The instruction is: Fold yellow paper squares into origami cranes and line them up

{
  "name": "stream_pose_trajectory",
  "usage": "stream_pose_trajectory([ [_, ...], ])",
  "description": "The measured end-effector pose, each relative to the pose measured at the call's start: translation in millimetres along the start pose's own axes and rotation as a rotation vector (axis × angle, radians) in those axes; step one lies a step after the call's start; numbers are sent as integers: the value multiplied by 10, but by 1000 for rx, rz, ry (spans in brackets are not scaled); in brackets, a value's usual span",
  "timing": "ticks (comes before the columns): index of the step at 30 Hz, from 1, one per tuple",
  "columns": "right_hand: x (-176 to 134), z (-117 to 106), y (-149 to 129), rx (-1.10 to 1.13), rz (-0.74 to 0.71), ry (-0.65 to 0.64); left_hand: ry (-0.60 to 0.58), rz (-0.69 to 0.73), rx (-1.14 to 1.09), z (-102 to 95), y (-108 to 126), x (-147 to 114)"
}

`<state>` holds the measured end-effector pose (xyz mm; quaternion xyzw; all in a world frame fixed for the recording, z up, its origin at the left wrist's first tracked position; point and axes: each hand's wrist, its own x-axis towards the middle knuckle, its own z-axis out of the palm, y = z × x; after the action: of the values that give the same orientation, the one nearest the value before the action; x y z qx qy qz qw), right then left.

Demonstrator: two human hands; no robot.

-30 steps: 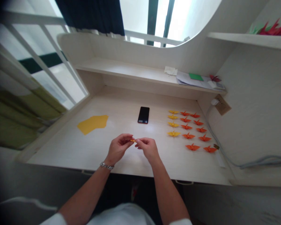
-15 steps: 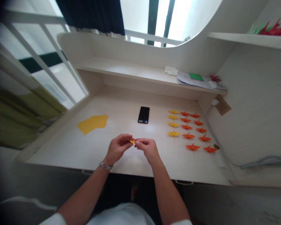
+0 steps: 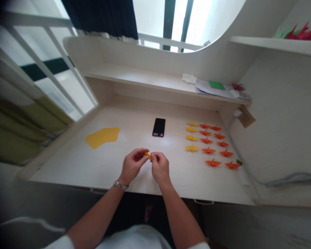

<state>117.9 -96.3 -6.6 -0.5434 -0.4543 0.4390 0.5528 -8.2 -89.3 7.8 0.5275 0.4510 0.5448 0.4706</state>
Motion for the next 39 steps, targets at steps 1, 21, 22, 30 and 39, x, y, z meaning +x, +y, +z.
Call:
stream_pose_trajectory([
  [1, -12, 24, 7, -14, -11, 28, 20, 2, 24, 12, -2, -4],
  [21, -112, 46, -106, -202, -397, 8, 66, -17, -96, -26, -103, 64],
  [22, -121, 20, -131, -208, -416, -38, 19, -20, -101, -48, -97, 77],
  [30, 24, -128, -156, 157, -10, -47, -83, -166, -165, -91, -25, 77],
  [39, 144, -167, -82, 454, 344, -234, -169, -198, -112, -84, 58, 58],
])
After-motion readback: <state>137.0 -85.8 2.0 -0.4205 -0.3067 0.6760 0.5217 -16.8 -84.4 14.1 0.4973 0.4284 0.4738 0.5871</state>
